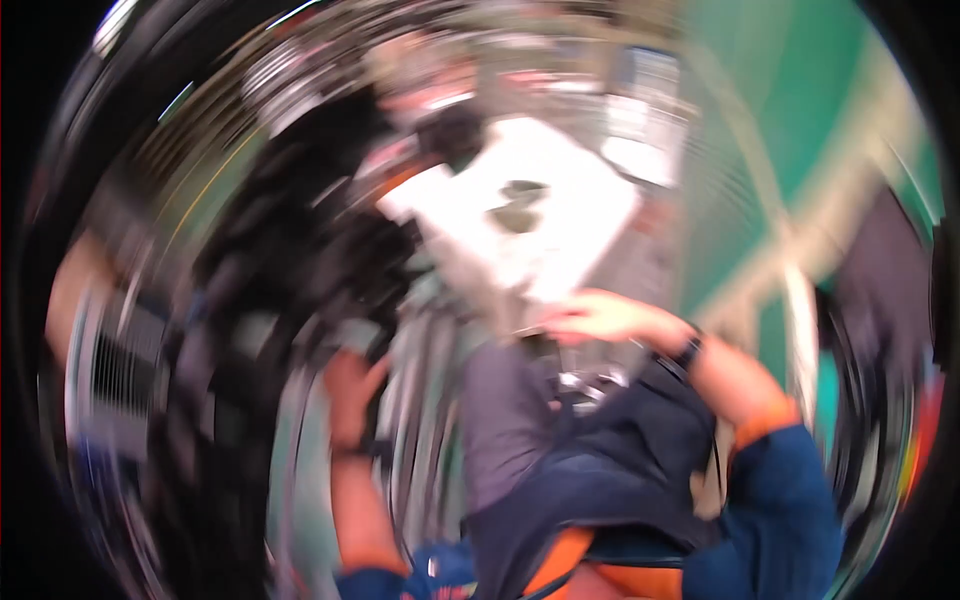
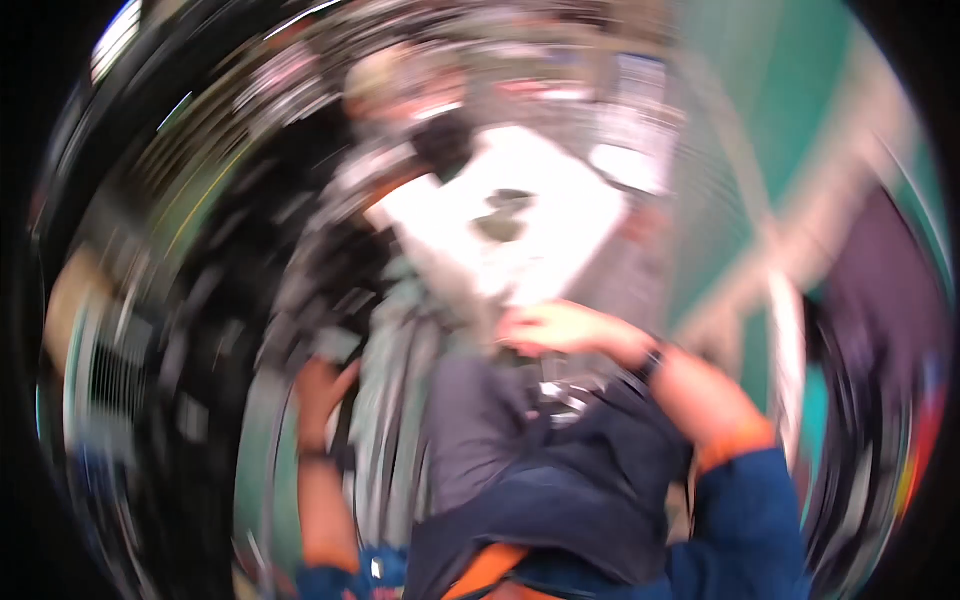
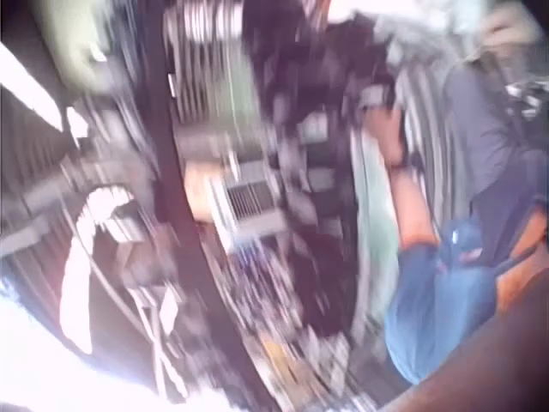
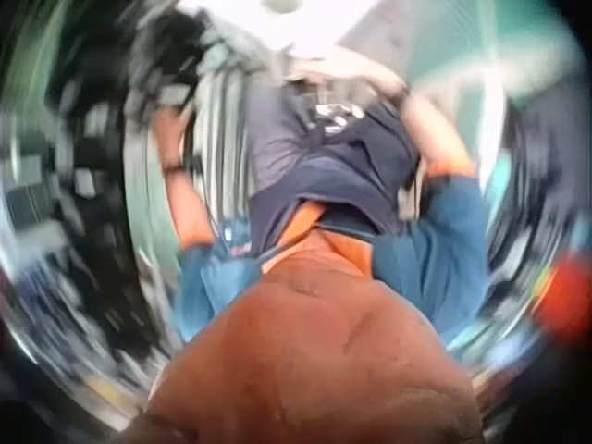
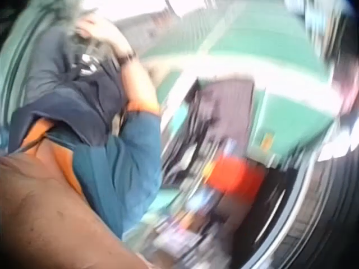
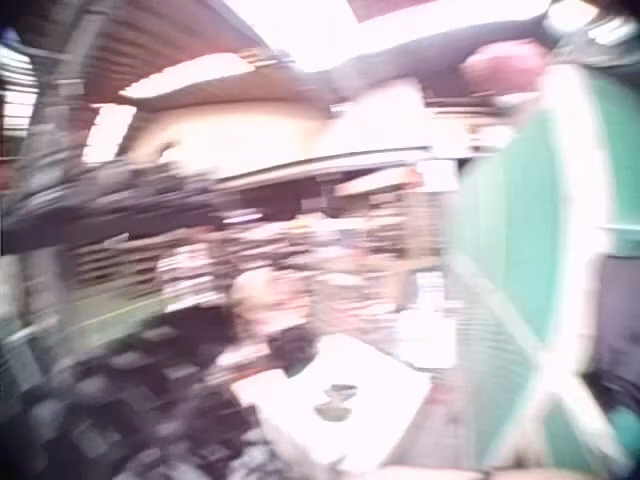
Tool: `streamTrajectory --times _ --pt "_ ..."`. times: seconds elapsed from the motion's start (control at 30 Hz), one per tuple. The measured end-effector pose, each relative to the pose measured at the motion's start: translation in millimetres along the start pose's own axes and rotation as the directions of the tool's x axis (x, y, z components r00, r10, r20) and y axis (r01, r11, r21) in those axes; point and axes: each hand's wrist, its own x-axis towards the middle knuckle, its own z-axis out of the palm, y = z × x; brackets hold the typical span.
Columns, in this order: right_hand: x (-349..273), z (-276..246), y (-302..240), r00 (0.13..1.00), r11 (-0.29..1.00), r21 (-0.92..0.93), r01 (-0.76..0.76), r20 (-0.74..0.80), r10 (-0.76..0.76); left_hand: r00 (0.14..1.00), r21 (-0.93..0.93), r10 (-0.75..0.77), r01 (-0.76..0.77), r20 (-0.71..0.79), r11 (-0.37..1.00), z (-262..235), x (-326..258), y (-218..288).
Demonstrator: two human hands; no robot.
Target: Inspecting shoes and placing them onto a storage rack.
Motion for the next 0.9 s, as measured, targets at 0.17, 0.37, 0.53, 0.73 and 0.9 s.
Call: streamTrajectory --times 0.17,0.37,0.53,0.73,0.9 --pt "-124 -68 -26 0.922 0.96 -0.219 -0.173 -0.379 0.079 0.949 -0.062 -0.228 0.22 -0.219 0.974 -45 8 98" --pt "-369 -28 -27 0.491 0.946 0.113 -0.304 -0.833 0.257 0.949 -0.459 0.301 -0.227 0.094 0.859 1 30 203" --pt "-580 97 -26 -0.487 0.52 0.461 -0.719 -0.868 0.096 0.796 -0.51 0.572 -0.414 0.2 0.754 14 42 262" --pt "-718 234 52 -0.94 0.4 0.908 -0.128 -0.24 0.242 0.702 -0.57 0.657 -0.431 0.275 0.699 16 37 289" --pt "-735 258 129 -0.93 0.624 0.73 -0.279 -0.368 0.016 0.644 -0.738 0.755 -0.45 0.121 0.502 33 27 306"
